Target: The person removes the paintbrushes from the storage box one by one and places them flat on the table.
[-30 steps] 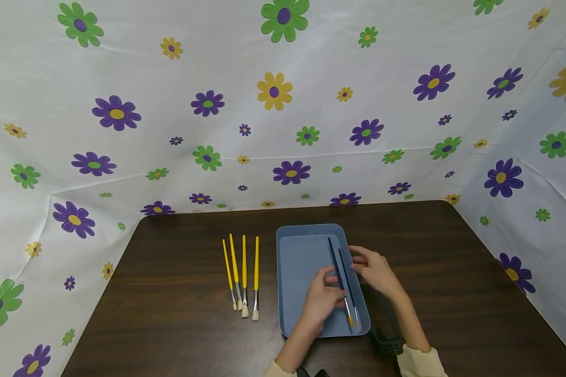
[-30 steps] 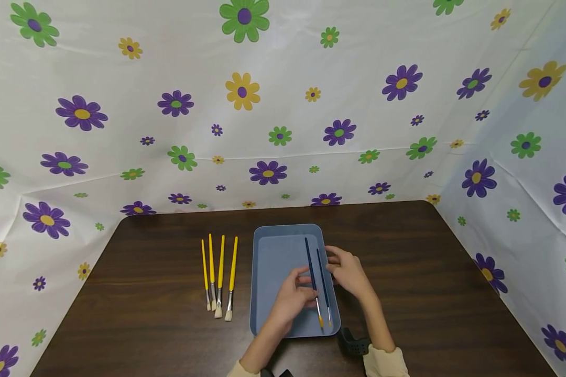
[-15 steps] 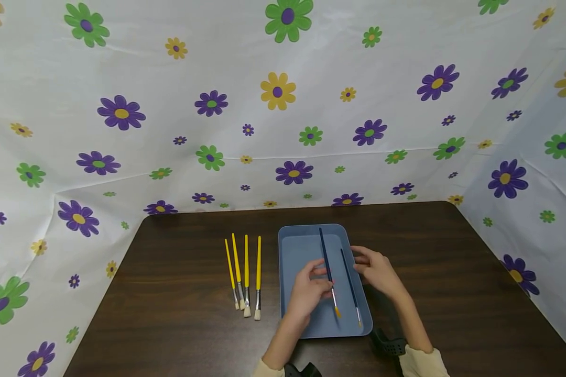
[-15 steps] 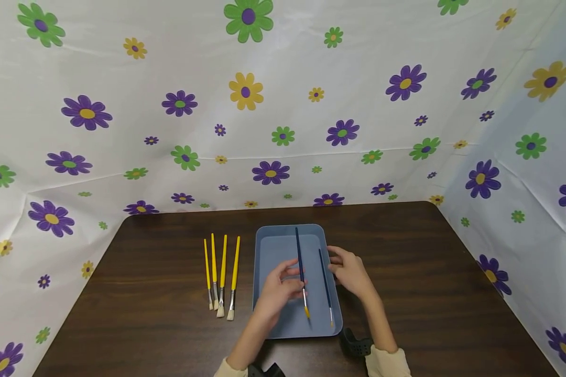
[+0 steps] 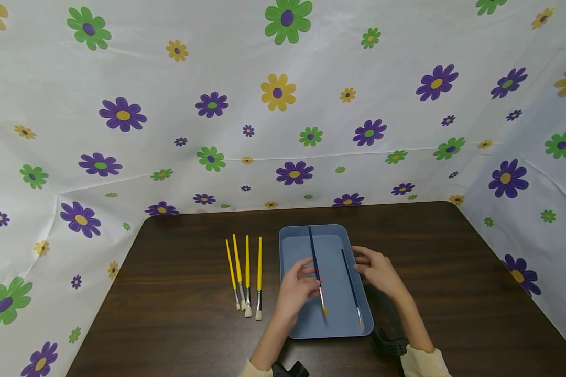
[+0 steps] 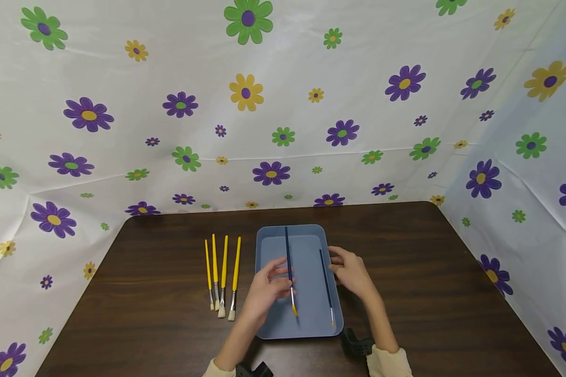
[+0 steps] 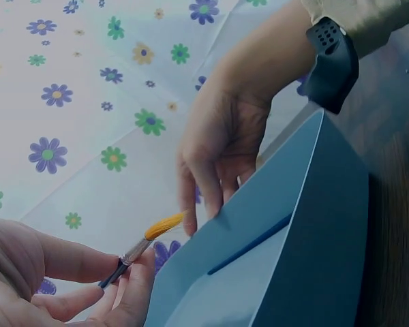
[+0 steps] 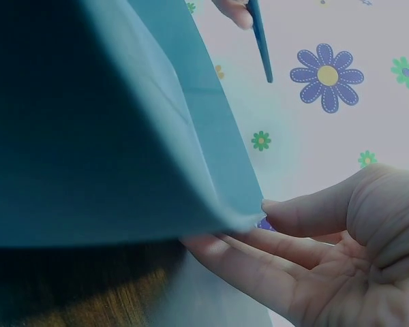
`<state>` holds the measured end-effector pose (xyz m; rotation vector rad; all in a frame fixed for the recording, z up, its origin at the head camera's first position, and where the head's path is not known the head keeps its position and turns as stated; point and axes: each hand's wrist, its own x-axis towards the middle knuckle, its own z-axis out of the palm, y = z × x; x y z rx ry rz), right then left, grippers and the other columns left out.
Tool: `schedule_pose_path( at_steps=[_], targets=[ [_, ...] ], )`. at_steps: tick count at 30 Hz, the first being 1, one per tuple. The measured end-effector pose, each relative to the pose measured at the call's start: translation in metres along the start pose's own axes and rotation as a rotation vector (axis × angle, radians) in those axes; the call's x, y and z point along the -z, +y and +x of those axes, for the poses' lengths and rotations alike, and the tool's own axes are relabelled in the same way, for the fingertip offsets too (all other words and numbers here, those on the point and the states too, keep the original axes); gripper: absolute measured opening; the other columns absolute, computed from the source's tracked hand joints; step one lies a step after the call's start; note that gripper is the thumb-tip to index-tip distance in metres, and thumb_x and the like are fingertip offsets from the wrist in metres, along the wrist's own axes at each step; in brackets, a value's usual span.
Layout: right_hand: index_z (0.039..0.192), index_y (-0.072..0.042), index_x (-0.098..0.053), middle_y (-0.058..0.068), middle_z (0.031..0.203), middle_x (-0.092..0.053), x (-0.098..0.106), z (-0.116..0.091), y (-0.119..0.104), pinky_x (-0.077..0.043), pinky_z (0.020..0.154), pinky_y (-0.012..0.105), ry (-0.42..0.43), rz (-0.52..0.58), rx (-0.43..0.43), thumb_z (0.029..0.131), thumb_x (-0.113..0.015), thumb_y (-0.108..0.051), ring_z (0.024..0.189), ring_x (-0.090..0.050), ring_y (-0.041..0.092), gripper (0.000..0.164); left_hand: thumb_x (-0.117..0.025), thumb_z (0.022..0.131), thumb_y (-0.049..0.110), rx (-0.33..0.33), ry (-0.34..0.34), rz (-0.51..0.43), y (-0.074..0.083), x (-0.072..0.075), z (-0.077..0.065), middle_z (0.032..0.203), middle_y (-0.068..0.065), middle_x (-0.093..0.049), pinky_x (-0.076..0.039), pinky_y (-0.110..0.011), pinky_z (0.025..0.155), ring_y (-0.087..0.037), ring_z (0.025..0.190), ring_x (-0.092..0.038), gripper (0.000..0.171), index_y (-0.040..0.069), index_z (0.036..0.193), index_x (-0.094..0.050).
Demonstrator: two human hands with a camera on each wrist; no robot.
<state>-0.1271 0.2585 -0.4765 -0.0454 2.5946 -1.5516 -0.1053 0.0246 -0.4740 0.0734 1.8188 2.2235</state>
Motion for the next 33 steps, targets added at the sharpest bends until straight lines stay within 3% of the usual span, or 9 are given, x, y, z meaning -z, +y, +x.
schedule_pose_path(
  at_steps=[25, 33],
  targets=[
    [0.145, 0.013, -0.047, 0.037, 0.124, -0.064, 0.000, 0.000, 0.002, -0.064, 0.069, 0.045, -0.006, 0.019, 0.009, 0.099, -0.055, 0.010, 0.103, -0.070, 0.043, 0.047, -0.061, 0.094, -0.006, -0.013, 0.076, 0.059, 0.015, 0.053, 0.000, 0.136, -0.032, -0.055, -0.062, -0.033, 0.080, -0.039, 0.110, -0.067, 0.055, -0.009, 0.147, -0.048],
    [0.145, 0.013, -0.047, 0.037, 0.125, -0.063, 0.000, 0.000, 0.002, -0.064, 0.069, 0.045, -0.010, 0.022, 0.013, 0.099, -0.055, 0.010, 0.104, -0.070, 0.044, 0.047, -0.057, 0.095, -0.007, -0.020, 0.112, 0.046, 0.024, 0.071, -0.001, 0.134, -0.031, -0.055, -0.061, -0.030, 0.080, -0.031, 0.107, -0.069, 0.054, -0.011, 0.148, -0.045]
  ],
)
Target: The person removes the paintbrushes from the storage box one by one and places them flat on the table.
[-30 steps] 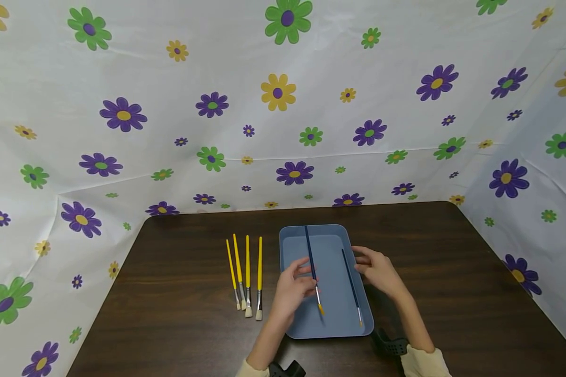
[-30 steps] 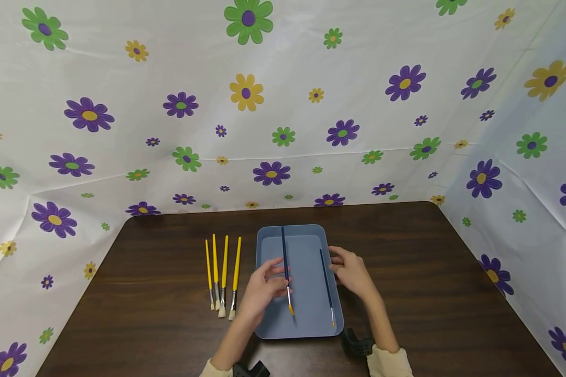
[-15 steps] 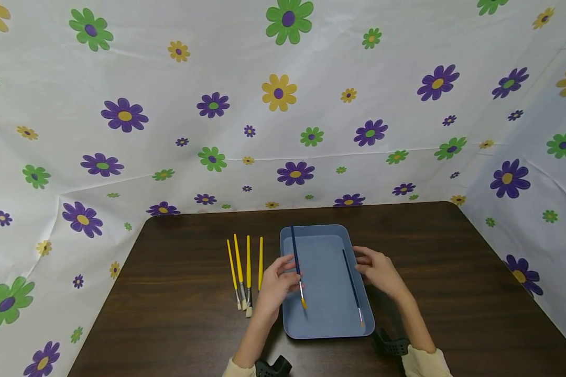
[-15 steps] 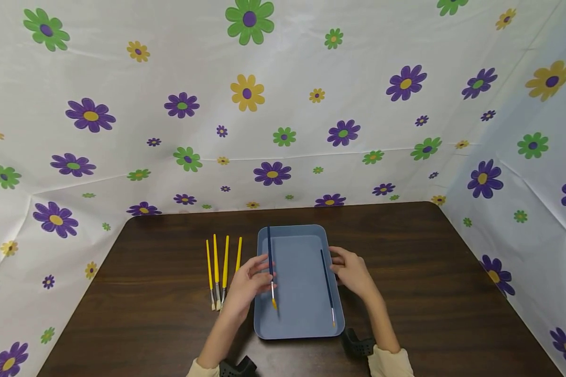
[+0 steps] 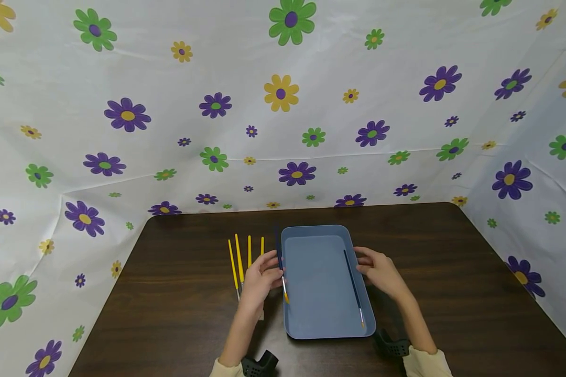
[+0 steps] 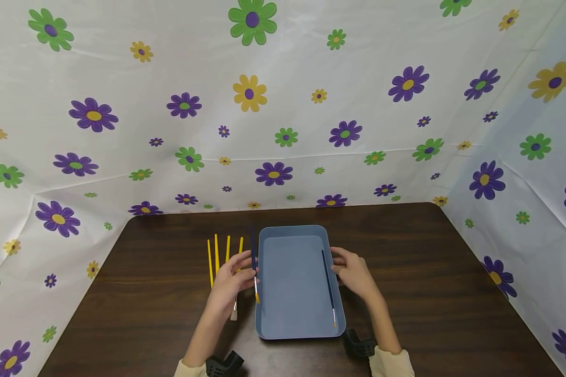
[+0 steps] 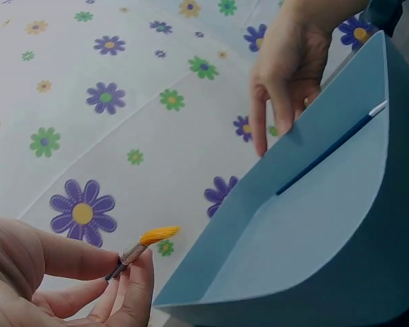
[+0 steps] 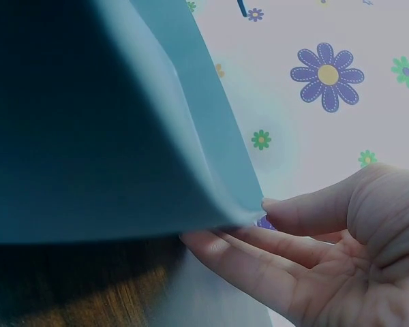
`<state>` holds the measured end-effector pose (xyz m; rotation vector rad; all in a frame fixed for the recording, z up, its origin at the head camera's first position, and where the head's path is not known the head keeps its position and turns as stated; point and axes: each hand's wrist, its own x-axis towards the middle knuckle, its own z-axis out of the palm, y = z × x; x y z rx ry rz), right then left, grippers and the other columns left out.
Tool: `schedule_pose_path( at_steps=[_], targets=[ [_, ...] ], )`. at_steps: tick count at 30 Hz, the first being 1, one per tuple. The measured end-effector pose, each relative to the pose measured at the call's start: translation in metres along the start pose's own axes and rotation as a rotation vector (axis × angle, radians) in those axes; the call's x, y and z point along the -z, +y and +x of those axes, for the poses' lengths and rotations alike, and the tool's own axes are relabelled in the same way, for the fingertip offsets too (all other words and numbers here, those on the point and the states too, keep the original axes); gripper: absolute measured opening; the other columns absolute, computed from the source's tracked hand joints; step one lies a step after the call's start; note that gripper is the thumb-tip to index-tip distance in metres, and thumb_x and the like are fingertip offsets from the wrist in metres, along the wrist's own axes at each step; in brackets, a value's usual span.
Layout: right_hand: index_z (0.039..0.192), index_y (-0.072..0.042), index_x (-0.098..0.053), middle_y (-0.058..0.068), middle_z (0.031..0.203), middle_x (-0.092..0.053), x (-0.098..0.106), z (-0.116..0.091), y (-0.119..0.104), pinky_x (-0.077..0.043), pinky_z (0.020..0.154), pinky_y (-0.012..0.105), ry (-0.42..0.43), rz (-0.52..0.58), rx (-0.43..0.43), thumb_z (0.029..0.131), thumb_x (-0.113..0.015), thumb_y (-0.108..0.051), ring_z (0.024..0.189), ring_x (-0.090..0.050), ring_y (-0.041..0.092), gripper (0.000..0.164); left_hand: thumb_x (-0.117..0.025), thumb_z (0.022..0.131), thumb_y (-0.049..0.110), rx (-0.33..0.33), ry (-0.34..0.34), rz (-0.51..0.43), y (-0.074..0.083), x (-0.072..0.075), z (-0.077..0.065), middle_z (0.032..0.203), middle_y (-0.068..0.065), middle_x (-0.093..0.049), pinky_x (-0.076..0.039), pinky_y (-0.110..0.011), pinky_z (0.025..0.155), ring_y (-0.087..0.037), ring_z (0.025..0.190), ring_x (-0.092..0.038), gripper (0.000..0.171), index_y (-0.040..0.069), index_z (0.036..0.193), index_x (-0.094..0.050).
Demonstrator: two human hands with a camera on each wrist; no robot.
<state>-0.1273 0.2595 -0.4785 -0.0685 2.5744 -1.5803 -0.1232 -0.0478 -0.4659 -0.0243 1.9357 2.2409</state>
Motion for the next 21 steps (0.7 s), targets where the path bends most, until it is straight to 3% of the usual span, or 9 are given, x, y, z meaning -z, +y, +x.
schedule_pose_path(
  at_steps=[7, 15, 21],
  targets=[
    [0.146, 0.013, -0.046, 0.037, 0.127, -0.063, 0.001, 0.001, 0.000, -0.064, 0.069, 0.046, -0.006, 0.004, 0.001, 0.099, -0.055, 0.009, 0.105, -0.070, 0.044, 0.048, -0.057, 0.096, -0.008, -0.011, 0.036, -0.003, 0.005, 0.015, 0.000, 0.136, -0.032, -0.056, -0.062, -0.031, 0.081, -0.027, 0.105, -0.069, 0.054, -0.012, 0.148, -0.044],
    [0.145, 0.013, -0.047, 0.037, 0.127, -0.063, 0.001, 0.000, 0.000, -0.064, 0.070, 0.046, -0.002, -0.007, 0.004, 0.099, -0.055, 0.009, 0.106, -0.070, 0.045, 0.047, -0.056, 0.096, -0.008, -0.025, 0.066, 0.027, 0.006, 0.028, 0.000, 0.138, -0.035, -0.053, -0.062, -0.031, 0.081, -0.034, 0.110, -0.069, 0.052, -0.012, 0.147, -0.045],
    [0.145, 0.013, -0.047, 0.038, 0.127, -0.062, 0.000, 0.000, -0.001, -0.064, 0.069, 0.046, -0.003, -0.003, 0.004, 0.099, -0.055, 0.009, 0.106, -0.069, 0.046, 0.047, -0.057, 0.098, -0.009, 0.002, 0.086, -0.005, 0.007, 0.039, 0.000, 0.139, -0.036, -0.050, -0.062, -0.029, 0.080, -0.025, 0.102, -0.071, 0.054, -0.012, 0.149, -0.042]
  ],
)
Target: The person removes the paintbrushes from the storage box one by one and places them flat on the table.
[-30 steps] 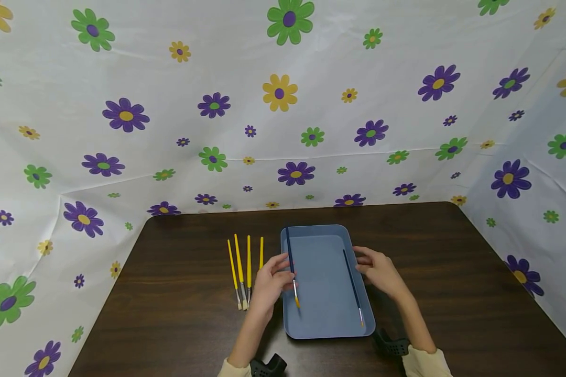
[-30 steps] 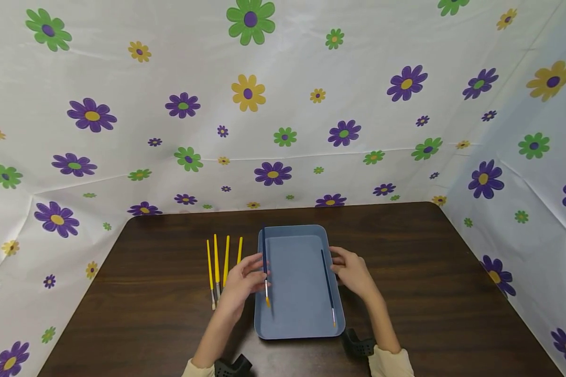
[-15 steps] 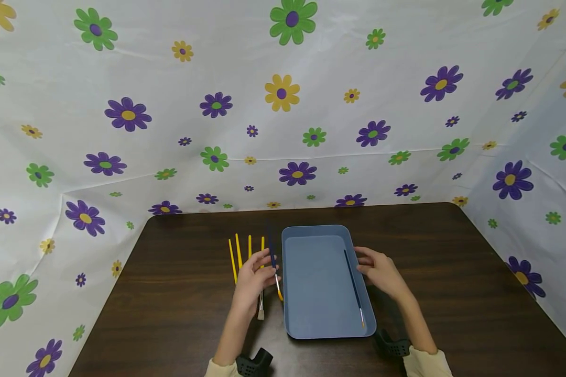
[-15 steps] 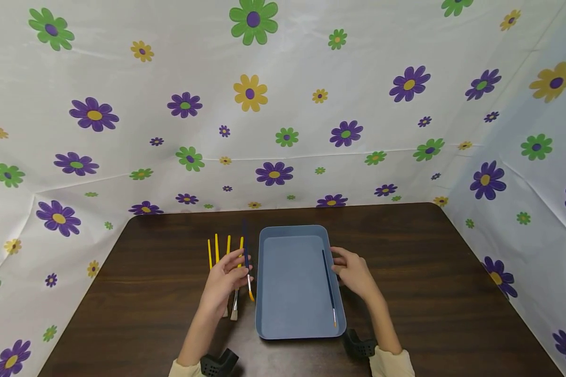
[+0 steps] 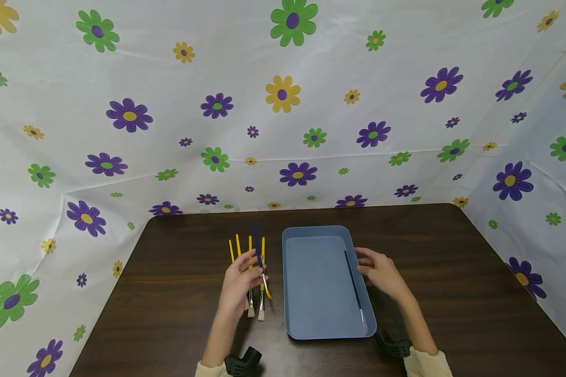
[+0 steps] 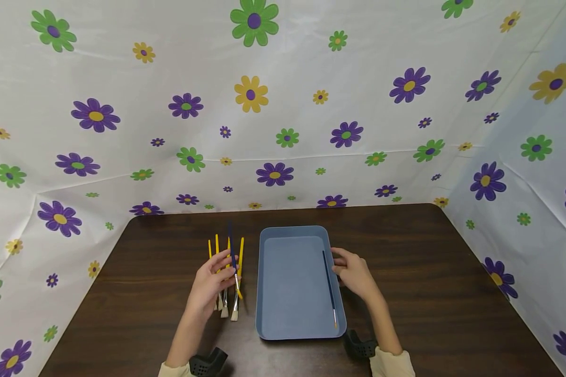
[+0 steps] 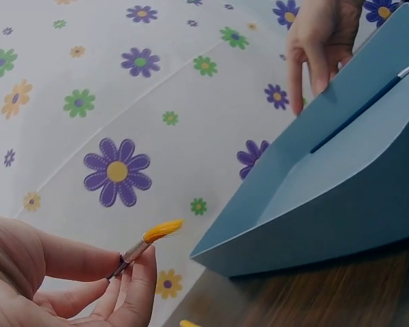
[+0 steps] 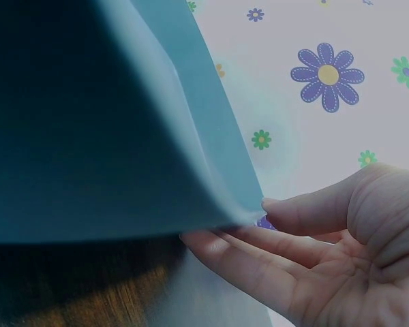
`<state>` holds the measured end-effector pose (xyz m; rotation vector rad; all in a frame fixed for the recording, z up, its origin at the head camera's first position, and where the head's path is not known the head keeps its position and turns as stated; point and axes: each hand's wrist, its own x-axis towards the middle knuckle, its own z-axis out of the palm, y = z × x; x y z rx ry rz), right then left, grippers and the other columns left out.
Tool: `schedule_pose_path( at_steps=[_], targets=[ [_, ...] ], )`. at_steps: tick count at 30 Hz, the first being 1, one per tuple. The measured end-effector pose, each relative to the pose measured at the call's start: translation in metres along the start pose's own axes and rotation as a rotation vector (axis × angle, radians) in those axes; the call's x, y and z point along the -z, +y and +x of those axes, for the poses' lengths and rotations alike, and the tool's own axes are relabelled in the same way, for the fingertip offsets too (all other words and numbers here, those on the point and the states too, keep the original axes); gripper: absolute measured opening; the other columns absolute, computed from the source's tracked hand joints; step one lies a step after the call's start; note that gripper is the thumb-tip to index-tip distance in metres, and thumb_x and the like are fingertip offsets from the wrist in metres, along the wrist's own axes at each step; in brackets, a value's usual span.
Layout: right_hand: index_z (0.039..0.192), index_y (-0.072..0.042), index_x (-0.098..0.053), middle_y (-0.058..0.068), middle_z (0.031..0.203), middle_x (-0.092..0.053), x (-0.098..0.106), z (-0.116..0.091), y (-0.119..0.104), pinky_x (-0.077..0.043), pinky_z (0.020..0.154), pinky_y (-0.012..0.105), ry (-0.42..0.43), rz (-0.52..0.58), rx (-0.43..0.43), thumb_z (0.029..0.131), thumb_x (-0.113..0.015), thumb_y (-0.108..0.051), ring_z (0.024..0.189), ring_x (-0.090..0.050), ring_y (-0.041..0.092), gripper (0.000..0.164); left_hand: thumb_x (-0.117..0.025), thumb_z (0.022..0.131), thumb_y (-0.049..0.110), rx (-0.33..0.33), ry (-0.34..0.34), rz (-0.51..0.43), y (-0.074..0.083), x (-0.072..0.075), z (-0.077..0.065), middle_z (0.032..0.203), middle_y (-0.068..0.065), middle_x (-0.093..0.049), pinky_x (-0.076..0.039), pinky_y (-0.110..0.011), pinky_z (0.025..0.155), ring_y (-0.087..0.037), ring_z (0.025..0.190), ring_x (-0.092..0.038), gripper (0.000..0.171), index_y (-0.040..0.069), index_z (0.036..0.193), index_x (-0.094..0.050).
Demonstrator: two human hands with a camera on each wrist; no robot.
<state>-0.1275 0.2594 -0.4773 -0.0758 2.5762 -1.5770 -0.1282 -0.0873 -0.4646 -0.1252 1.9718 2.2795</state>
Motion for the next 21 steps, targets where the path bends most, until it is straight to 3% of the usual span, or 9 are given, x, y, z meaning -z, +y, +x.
schedule_pose_path(
  at_steps=[8, 21],
  targets=[
    [0.146, 0.013, -0.046, 0.038, 0.128, -0.062, -0.001, 0.000, 0.000, -0.064, 0.069, 0.045, 0.001, -0.004, 0.000, 0.099, -0.055, 0.008, 0.107, -0.069, 0.046, 0.048, -0.057, 0.099, -0.008, 0.008, 0.064, -0.016, 0.004, 0.012, 0.002, 0.140, -0.033, -0.055, -0.061, -0.025, 0.077, -0.019, 0.100, -0.073, 0.051, -0.011, 0.148, -0.044],
    [0.146, 0.013, -0.046, 0.037, 0.126, -0.063, 0.000, 0.001, 0.002, -0.064, 0.069, 0.045, 0.001, 0.003, -0.004, 0.099, -0.056, 0.008, 0.104, -0.070, 0.043, 0.048, -0.054, 0.101, -0.008, 0.052, 0.135, -0.041, 0.002, 0.037, 0.008, 0.145, -0.033, -0.050, -0.060, -0.024, 0.079, -0.016, 0.100, -0.072, 0.050, -0.010, 0.150, -0.042]
  ],
)
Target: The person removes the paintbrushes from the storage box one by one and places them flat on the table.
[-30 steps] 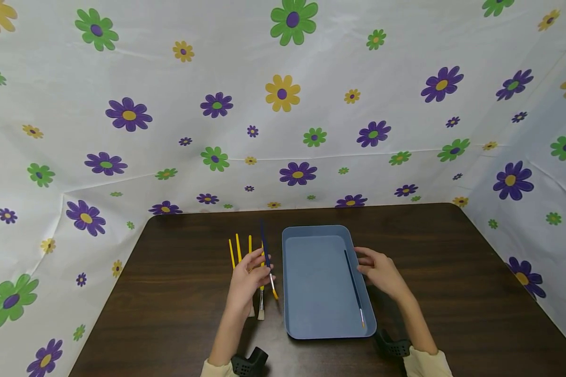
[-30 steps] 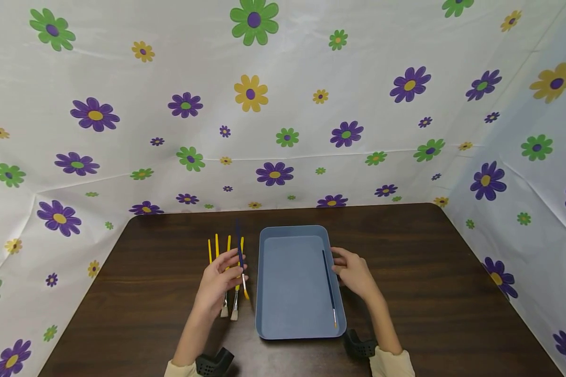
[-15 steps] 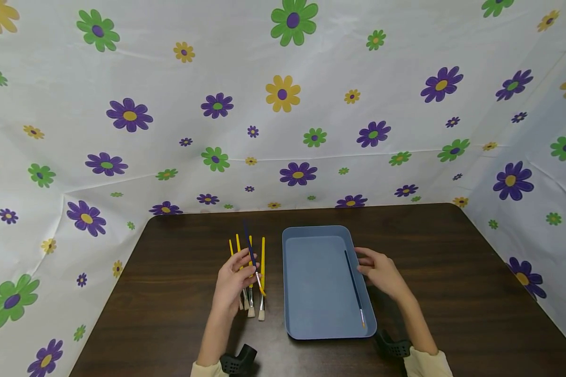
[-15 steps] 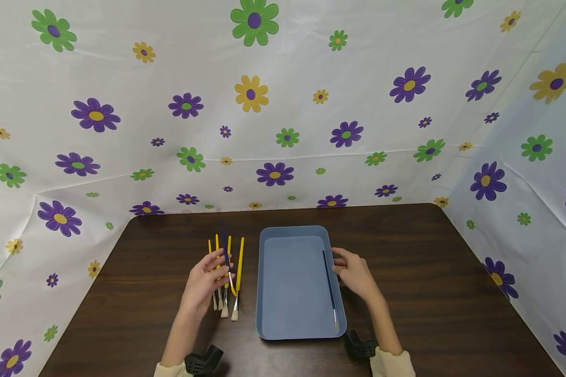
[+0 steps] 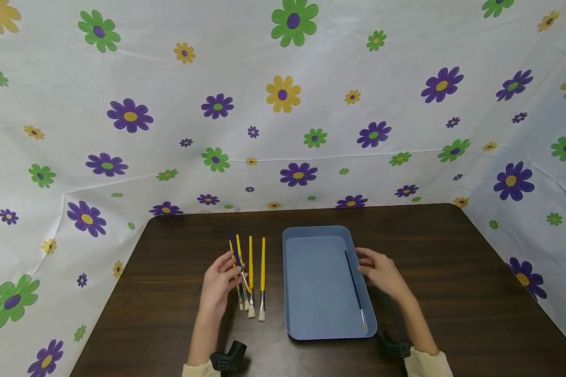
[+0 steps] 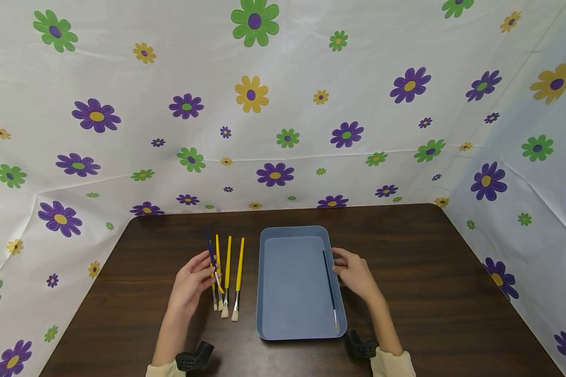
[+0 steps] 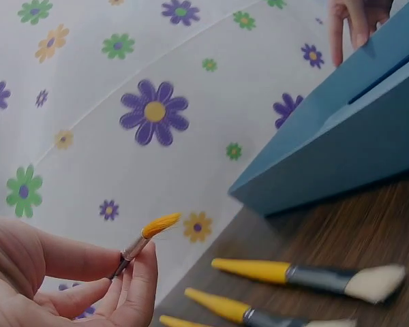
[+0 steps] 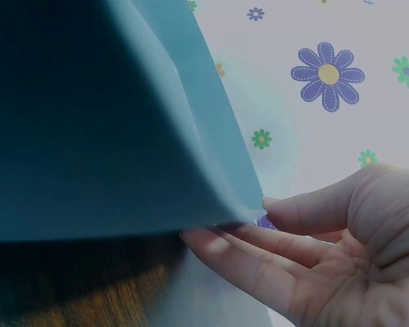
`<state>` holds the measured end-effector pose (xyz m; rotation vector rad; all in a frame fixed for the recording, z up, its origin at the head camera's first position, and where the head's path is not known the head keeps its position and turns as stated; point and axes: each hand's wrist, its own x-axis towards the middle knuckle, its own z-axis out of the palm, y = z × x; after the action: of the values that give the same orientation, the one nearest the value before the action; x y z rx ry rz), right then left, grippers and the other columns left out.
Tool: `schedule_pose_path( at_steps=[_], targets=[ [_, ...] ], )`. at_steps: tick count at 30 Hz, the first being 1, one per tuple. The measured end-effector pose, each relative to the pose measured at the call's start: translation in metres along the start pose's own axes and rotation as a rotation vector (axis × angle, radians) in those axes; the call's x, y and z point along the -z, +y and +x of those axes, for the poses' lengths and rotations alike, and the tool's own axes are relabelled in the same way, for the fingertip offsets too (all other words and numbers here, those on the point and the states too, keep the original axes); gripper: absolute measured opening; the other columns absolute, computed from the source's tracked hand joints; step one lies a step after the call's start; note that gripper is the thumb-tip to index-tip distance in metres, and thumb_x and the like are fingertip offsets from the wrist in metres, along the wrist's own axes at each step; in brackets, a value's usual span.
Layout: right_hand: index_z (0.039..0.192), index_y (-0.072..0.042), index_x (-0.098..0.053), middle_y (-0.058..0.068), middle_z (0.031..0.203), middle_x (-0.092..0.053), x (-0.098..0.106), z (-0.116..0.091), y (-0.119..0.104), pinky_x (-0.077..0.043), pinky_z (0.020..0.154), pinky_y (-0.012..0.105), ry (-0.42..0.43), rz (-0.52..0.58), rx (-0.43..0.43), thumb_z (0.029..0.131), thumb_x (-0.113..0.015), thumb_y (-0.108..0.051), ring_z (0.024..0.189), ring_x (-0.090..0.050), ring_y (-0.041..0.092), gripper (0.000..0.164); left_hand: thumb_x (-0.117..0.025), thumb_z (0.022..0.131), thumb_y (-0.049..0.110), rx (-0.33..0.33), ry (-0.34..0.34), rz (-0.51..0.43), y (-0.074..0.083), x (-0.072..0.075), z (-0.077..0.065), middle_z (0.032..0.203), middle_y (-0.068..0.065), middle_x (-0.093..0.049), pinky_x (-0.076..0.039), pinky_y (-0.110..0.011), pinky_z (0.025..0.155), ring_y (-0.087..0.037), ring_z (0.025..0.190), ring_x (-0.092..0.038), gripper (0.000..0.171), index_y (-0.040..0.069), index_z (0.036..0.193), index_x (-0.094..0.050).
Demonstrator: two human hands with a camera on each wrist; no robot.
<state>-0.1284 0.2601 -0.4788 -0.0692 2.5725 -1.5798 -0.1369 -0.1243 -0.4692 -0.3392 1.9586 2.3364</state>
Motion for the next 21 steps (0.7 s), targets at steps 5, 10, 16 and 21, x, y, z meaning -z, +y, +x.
schedule_pose_path(
  at_steps=[5, 10, 16, 21],
  targets=[
    [0.146, 0.013, -0.046, 0.037, 0.126, -0.063, 0.000, 0.000, 0.000, -0.064, 0.069, 0.046, 0.004, -0.010, 0.000, 0.099, -0.056, 0.008, 0.106, -0.070, 0.044, 0.047, -0.052, 0.101, -0.009, 0.026, 0.021, 0.004, -0.003, 0.013, 0.003, 0.147, -0.032, -0.047, -0.060, -0.025, 0.081, -0.018, 0.104, -0.070, 0.052, -0.010, 0.152, -0.039],
    [0.146, 0.013, -0.046, 0.037, 0.127, -0.063, 0.000, 0.000, -0.001, -0.064, 0.070, 0.047, 0.002, -0.010, 0.002, 0.100, -0.056, 0.008, 0.106, -0.069, 0.046, 0.048, -0.051, 0.102, -0.007, 0.042, 0.042, 0.053, -0.007, 0.022, 0.006, 0.149, -0.032, -0.045, -0.059, -0.023, 0.080, -0.019, 0.107, -0.068, 0.054, -0.009, 0.153, -0.037],
    [0.146, 0.013, -0.046, 0.036, 0.127, -0.063, 0.000, 0.000, -0.001, -0.064, 0.070, 0.047, 0.001, -0.011, -0.002, 0.100, -0.055, 0.007, 0.106, -0.070, 0.045, 0.048, -0.051, 0.102, -0.008, 0.041, 0.061, 0.107, -0.009, 0.030, 0.007, 0.147, -0.036, -0.044, -0.059, -0.023, 0.079, -0.018, 0.103, -0.067, 0.054, -0.013, 0.153, -0.034],
    [0.146, 0.013, -0.046, 0.036, 0.126, -0.063, 0.000, 0.000, -0.001, -0.064, 0.070, 0.047, 0.001, -0.013, -0.004, 0.100, -0.056, 0.007, 0.105, -0.070, 0.044, 0.048, -0.050, 0.101, -0.010, 0.043, 0.065, 0.137, -0.009, 0.033, 0.007, 0.145, -0.037, -0.042, -0.060, -0.023, 0.078, -0.019, 0.102, -0.066, 0.056, -0.015, 0.153, -0.030]
  ],
)
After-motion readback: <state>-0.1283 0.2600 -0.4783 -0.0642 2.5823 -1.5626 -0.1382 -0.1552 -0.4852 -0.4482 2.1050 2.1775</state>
